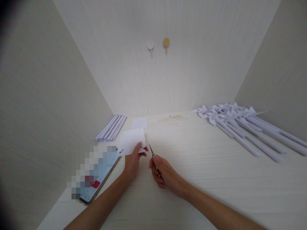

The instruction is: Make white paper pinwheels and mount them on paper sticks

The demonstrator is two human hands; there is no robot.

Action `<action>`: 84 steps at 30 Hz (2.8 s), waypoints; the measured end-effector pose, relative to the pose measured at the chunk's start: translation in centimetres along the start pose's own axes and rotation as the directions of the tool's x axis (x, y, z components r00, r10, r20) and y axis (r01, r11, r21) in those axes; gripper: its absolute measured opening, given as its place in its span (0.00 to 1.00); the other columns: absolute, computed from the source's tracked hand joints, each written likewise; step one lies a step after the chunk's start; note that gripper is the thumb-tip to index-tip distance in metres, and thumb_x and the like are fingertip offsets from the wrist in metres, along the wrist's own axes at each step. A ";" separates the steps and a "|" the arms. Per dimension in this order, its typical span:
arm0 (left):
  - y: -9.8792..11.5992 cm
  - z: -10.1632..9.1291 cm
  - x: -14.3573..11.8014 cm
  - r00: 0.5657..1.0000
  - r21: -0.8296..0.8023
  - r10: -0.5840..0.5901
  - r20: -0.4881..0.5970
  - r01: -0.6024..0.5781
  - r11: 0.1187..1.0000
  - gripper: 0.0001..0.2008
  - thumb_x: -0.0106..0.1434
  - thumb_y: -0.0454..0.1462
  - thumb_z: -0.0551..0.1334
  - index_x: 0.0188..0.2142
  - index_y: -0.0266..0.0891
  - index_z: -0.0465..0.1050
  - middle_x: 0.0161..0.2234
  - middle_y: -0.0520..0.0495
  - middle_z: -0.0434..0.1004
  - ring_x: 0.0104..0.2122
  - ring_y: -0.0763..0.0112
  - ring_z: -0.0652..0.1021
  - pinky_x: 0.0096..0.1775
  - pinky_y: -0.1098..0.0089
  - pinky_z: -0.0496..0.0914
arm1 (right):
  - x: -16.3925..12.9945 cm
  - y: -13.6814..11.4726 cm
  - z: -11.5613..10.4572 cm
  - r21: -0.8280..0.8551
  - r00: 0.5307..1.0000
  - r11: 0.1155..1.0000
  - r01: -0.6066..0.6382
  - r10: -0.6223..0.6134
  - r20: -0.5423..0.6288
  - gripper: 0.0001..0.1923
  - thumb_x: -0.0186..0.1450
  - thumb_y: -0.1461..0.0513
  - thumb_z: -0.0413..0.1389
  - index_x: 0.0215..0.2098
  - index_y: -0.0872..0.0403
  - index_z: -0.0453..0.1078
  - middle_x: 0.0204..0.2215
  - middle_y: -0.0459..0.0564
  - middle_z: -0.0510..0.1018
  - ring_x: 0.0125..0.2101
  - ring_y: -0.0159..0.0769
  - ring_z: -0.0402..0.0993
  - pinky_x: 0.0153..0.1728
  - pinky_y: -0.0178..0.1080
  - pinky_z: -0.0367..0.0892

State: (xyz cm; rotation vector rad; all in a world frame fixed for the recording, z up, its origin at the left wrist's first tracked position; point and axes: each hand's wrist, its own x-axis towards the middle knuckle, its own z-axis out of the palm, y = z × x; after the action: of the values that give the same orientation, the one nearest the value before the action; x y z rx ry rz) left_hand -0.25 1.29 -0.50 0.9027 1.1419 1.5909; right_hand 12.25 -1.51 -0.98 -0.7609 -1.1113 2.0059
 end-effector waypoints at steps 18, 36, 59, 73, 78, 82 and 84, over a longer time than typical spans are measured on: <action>0.2 0.3 -0.5 0.997 -0.055 -0.020 0.076 0.024 0.998 0.09 0.53 0.40 0.57 0.23 0.36 0.68 0.19 0.53 0.70 0.21 0.76 0.72 0.21 0.77 0.65 | 0.5 0.2 0.2 -0.188 0.999 0.982 -0.001 -0.007 -0.041 0.23 0.54 0.45 0.48 0.16 0.54 0.52 0.06 0.34 0.51 0.05 0.19 0.41 0.04 0.26 0.38; -0.1 0.3 -0.5 0.997 -0.062 -0.049 0.063 0.053 0.997 0.10 0.51 0.40 0.59 0.22 0.34 0.69 0.20 0.51 0.71 0.21 0.75 0.72 0.21 0.76 0.65 | 0.7 0.5 0.0 -0.205 0.997 0.979 0.015 -0.030 -0.070 0.22 0.56 0.46 0.46 0.17 0.53 0.52 0.07 0.34 0.50 0.06 0.19 0.40 0.04 0.26 0.38; 0.1 0.0 -0.1 1.000 -0.038 0.008 -0.022 -0.008 0.999 0.10 0.53 0.41 0.58 0.26 0.35 0.69 0.23 0.50 0.73 0.26 0.74 0.74 0.23 0.77 0.65 | 0.4 0.5 0.3 -0.312 0.995 0.949 0.034 -0.061 -0.075 0.21 0.58 0.47 0.45 0.17 0.53 0.52 0.07 0.34 0.52 0.07 0.19 0.42 0.05 0.27 0.38; -0.4 0.5 -1.2 1.000 0.176 -0.016 0.007 0.015 0.984 0.10 0.47 0.41 0.63 0.27 0.38 0.71 0.30 0.49 0.75 0.32 0.70 0.74 0.40 0.68 0.66 | 0.8 0.1 0.5 -0.257 0.913 0.960 0.112 -0.201 -0.354 0.16 0.52 0.53 0.55 0.31 0.54 0.60 0.08 0.32 0.54 0.07 0.19 0.44 0.07 0.27 0.41; -0.5 0.3 -0.7 0.992 0.102 -0.079 0.099 0.069 0.992 0.12 0.47 0.43 0.63 0.27 0.36 0.72 0.29 0.47 0.75 0.31 0.68 0.74 0.34 0.68 0.69 | 1.0 0.2 -0.2 -0.327 0.867 0.927 0.185 -0.310 -0.389 0.14 0.51 0.54 0.57 0.25 0.55 0.60 0.07 0.33 0.54 0.07 0.19 0.45 0.07 0.28 0.40; -0.5 -0.1 0.4 0.995 -0.061 -0.079 0.066 0.083 0.995 0.11 0.47 0.41 0.62 0.27 0.35 0.69 0.25 0.51 0.71 0.24 0.75 0.71 0.22 0.76 0.67 | 0.9 -0.2 -0.4 -0.232 0.844 0.946 0.226 -0.309 -0.439 0.15 0.49 0.55 0.58 0.25 0.54 0.57 0.07 0.32 0.53 0.07 0.19 0.43 0.07 0.27 0.39; -0.3 -0.4 0.9 0.994 -0.073 -0.061 0.089 0.068 0.995 0.09 0.47 0.40 0.62 0.23 0.35 0.67 0.22 0.54 0.67 0.22 0.78 0.69 0.20 0.78 0.65 | 0.9 -0.4 -0.5 -0.193 0.827 0.949 0.249 -0.312 -0.467 0.16 0.49 0.55 0.58 0.26 0.53 0.57 0.07 0.32 0.53 0.08 0.19 0.43 0.07 0.26 0.39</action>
State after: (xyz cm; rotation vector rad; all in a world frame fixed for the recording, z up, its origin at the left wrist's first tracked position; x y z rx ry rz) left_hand -0.83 2.11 -0.88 0.8678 1.0331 1.5179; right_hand 12.19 -0.42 -1.01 -1.0368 -0.9758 1.3925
